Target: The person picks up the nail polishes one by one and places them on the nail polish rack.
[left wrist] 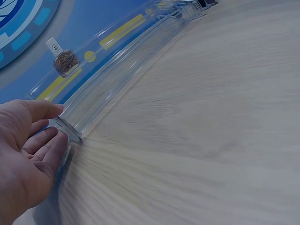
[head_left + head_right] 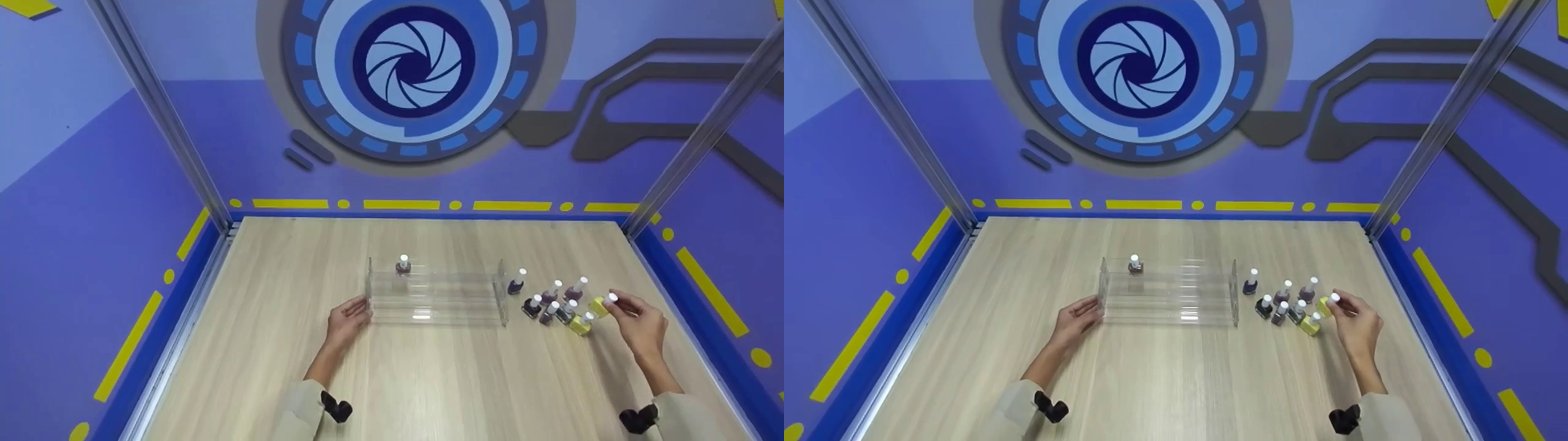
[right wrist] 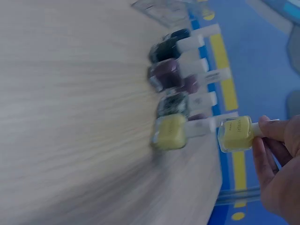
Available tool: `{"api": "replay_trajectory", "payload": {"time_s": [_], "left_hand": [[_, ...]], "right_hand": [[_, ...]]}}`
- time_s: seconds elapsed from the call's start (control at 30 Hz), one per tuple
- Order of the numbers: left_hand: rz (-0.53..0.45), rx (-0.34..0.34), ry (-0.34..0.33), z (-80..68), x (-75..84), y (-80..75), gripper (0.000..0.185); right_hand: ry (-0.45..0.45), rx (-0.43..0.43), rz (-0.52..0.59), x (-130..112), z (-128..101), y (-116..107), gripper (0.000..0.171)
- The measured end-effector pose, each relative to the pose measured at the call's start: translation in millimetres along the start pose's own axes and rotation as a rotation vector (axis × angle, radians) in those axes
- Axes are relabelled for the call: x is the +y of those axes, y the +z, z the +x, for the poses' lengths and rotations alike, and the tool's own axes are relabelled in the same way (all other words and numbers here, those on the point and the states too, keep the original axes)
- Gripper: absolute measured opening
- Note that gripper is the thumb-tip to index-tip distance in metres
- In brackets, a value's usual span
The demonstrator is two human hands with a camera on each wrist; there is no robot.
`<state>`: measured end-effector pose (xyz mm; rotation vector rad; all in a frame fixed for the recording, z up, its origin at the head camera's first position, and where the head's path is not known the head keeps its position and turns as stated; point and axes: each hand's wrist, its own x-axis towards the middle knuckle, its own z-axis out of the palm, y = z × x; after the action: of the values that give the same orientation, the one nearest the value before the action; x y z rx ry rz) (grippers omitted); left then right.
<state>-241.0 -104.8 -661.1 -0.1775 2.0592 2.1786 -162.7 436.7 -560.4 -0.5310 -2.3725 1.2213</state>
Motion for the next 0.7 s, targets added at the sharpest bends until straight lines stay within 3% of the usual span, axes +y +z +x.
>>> {"api": "replay_trajectory", "payload": {"time_s": [0.2, 0.4, 0.7], "left_hand": [[0.032, -0.024, 0.016, 0.7, -0.1, -3.4, 0.052], [0.039, -0.016, 0.004, -0.8, -1.4, -0.6, 0.051], [0.058, -0.035, 0.000, -3.9, -0.8, -2.2, 0.050]], "right_hand": [[-0.054, -0.028, 0.035, -32, 2, 0, 0.032], [-0.043, -0.193, 0.086, -58, -3, 6, 0.045], [-0.075, -0.332, 0.159, -78, -8, 51, 0.043]]}}
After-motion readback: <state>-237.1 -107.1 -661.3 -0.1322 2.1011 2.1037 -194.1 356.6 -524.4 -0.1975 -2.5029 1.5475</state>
